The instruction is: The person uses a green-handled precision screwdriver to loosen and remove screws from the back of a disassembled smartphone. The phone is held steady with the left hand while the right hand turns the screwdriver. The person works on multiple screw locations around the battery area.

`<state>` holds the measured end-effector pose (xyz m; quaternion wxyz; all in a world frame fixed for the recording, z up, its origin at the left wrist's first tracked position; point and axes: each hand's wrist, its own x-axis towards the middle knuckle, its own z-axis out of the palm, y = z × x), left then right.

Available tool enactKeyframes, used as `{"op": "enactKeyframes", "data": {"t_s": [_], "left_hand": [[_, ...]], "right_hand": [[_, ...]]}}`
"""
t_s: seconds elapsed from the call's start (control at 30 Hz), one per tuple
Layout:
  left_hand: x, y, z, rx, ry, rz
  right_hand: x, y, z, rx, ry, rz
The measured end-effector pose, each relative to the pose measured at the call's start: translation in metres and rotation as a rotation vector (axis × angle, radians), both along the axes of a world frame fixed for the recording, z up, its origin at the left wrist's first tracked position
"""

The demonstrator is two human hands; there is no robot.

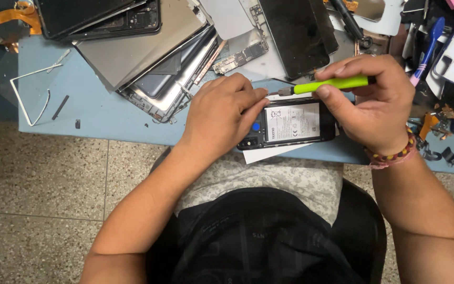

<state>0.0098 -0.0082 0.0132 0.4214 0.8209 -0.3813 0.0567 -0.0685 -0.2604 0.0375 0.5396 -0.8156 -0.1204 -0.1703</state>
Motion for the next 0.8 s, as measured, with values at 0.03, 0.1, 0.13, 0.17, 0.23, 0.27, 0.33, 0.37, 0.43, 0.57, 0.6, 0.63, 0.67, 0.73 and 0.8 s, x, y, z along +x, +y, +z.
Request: {"op": "enactKeyframes", "data": {"t_s": [0.03, 0.1, 0.13, 0.17, 0.23, 0.27, 0.33, 0.37, 0.43, 0.57, 0.6, 0.63, 0.67, 0.73, 0.8], "left_hand": [[0.0, -0.001, 0.0, 0.0, -0.013, -0.002], [0.0, -0.002, 0.0, 0.002, -0.024, -0.004], [0.0, -0.002, 0.0, 0.004, -0.024, -0.003], [0.0, -0.002, 0.0, 0.005, -0.023, -0.003], [0.001, -0.002, 0.0, 0.019, -0.009, -0.009], [0.002, -0.002, 0.0, 0.026, -0.003, -0.012], [0.004, -0.002, 0.0, 0.031, -0.002, -0.01], [0.005, -0.002, 0.0, 0.033, -0.001, -0.01], [0.005, -0.005, 0.0, 0.052, -0.018, -0.002], [0.007, -0.007, 0.0, 0.115, 0.001, 0.003], [0.008, -0.007, 0.001, 0.132, 0.006, -0.002], [0.009, -0.008, 0.001, 0.148, 0.011, -0.008], [0.01, -0.009, 0.002, 0.165, 0.017, -0.013], [0.011, -0.009, 0.002, 0.181, 0.005, -0.013], [0.012, -0.01, 0.003, 0.187, 0.007, -0.018]], "right_hand": [[0.0, 0.001, 0.0, -0.002, 0.003, 0.003], [0.0, 0.002, 0.001, -0.029, 0.008, 0.008], [0.0, 0.003, 0.002, -0.054, 0.008, 0.01], [0.0, 0.004, 0.004, -0.079, 0.01, 0.012], [0.0, 0.005, 0.006, -0.129, -0.006, 0.012], [0.001, 0.005, 0.007, -0.153, -0.016, 0.012], [0.001, 0.004, 0.009, -0.174, -0.044, 0.007], [0.001, 0.003, 0.01, -0.185, -0.058, 0.004], [-0.001, 0.001, 0.012, -0.189, -0.049, -0.018], [-0.008, -0.004, 0.011, -0.188, -0.047, -0.042], [-0.011, -0.005, 0.01, -0.171, -0.035, -0.053], [-0.015, -0.007, 0.01, -0.154, -0.023, -0.064], [-0.017, -0.009, 0.009, -0.147, -0.019, -0.067], [-0.02, -0.015, 0.008, -0.142, -0.019, -0.068], [-0.026, -0.02, 0.007, -0.137, -0.012, -0.076]]}}
